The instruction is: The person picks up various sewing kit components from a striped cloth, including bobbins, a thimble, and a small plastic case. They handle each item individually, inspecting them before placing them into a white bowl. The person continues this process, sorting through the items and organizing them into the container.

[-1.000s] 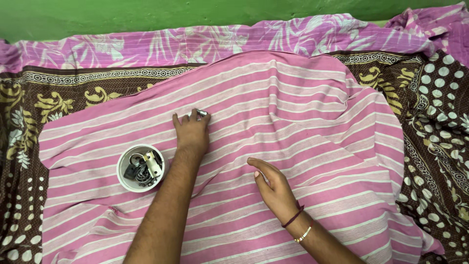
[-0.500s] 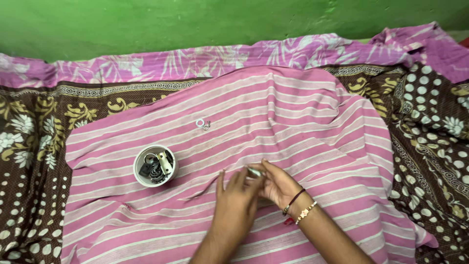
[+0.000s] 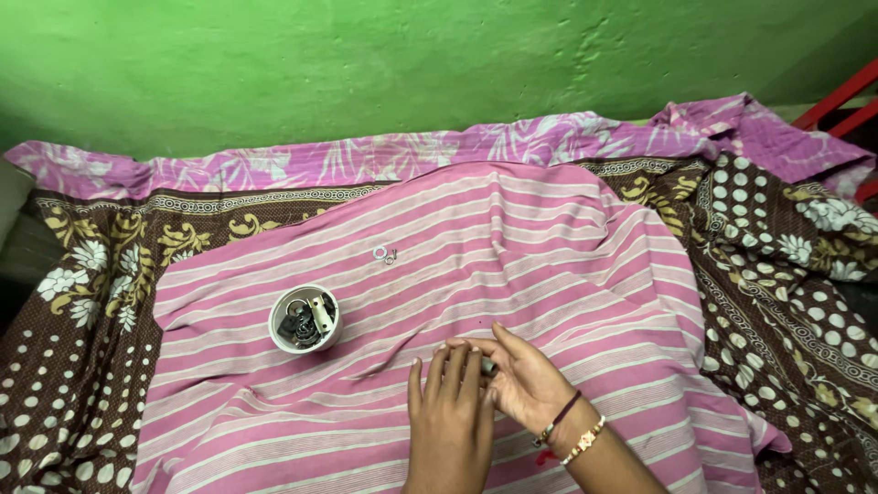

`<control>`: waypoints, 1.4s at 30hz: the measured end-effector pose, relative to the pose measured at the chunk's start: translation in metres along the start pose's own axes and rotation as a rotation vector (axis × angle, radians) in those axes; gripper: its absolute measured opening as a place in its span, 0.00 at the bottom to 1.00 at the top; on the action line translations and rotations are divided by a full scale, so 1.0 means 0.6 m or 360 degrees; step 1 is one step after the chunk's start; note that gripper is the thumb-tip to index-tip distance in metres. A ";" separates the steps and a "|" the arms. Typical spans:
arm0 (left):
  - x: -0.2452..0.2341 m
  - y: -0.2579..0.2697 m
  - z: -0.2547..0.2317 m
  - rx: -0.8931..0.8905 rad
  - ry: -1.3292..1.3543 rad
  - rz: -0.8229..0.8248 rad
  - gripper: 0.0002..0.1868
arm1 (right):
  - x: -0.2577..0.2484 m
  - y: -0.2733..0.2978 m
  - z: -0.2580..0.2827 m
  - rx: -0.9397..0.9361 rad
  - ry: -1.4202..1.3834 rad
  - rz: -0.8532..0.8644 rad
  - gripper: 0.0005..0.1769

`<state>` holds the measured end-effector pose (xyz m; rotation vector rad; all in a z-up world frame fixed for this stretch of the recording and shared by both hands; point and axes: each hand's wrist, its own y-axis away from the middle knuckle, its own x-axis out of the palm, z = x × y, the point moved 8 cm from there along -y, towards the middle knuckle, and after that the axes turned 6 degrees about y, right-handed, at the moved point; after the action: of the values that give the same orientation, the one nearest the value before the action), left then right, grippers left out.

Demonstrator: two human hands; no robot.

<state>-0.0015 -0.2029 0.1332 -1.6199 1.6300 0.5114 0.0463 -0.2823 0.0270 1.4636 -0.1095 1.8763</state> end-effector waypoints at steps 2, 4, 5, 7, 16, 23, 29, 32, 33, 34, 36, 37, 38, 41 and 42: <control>0.006 0.004 -0.005 0.0003 -0.0020 0.0025 0.25 | 0.004 0.008 -0.010 -0.0034 -0.0043 -0.0030 0.34; 0.006 0.009 -0.006 0.0010 -0.0037 0.0026 0.25 | -0.002 0.014 -0.016 -0.0047 0.0006 -0.0207 0.33; 0.005 0.012 -0.006 0.0016 -0.0043 0.0015 0.27 | -0.009 0.020 -0.021 -0.0045 0.0076 -0.0372 0.34; 0.002 0.013 -0.005 0.0029 -0.0058 -0.0007 0.29 | -0.009 0.029 -0.024 -0.0054 0.0180 -0.0531 0.34; -0.032 0.038 -0.007 0.0217 -0.0122 -0.0203 0.25 | 0.051 0.064 -0.023 -0.0118 0.0212 -0.0061 0.32; -0.061 0.048 0.013 -0.0089 0.0413 -0.0302 0.23 | 0.076 0.093 -0.044 -0.0001 0.0676 -0.0326 0.32; -0.068 0.055 -0.005 -0.0004 0.0319 -0.0337 0.23 | 0.079 0.099 -0.063 0.0108 0.1042 -0.0402 0.32; -0.072 0.059 -0.009 0.0035 0.0109 -0.0364 0.22 | 0.079 0.101 -0.059 0.0090 0.1069 -0.0387 0.31; -0.074 0.060 -0.010 0.0046 0.0022 -0.0377 0.23 | 0.080 0.102 -0.056 0.0070 0.1060 -0.0359 0.31; -0.074 0.061 -0.007 0.0014 0.0057 -0.0361 0.23 | 0.079 0.105 -0.055 0.0079 0.0994 -0.0353 0.29; -0.074 0.061 0.000 -0.0047 0.0126 -0.0328 0.25 | 0.075 0.109 -0.050 0.0093 0.0862 -0.0341 0.26; -0.074 0.061 0.001 -0.0049 0.0139 -0.0312 0.25 | 0.074 0.111 -0.048 0.0071 0.0835 -0.0343 0.26; -0.075 0.061 0.001 -0.0051 0.0151 -0.0297 0.25 | 0.074 0.112 -0.045 0.0050 0.0809 -0.0344 0.26; -0.076 0.060 -0.008 0.0038 0.0158 -0.0259 0.26 | 0.068 0.112 -0.042 0.0036 0.0768 -0.0397 0.26; -0.077 0.061 -0.012 0.0080 0.0154 -0.0246 0.26 | 0.065 0.112 -0.043 0.0043 0.0760 -0.0421 0.26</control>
<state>-0.0431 -0.1740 0.1637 -1.7393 1.5584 0.3145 -0.0171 -0.2987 0.0763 0.9561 0.3221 1.9514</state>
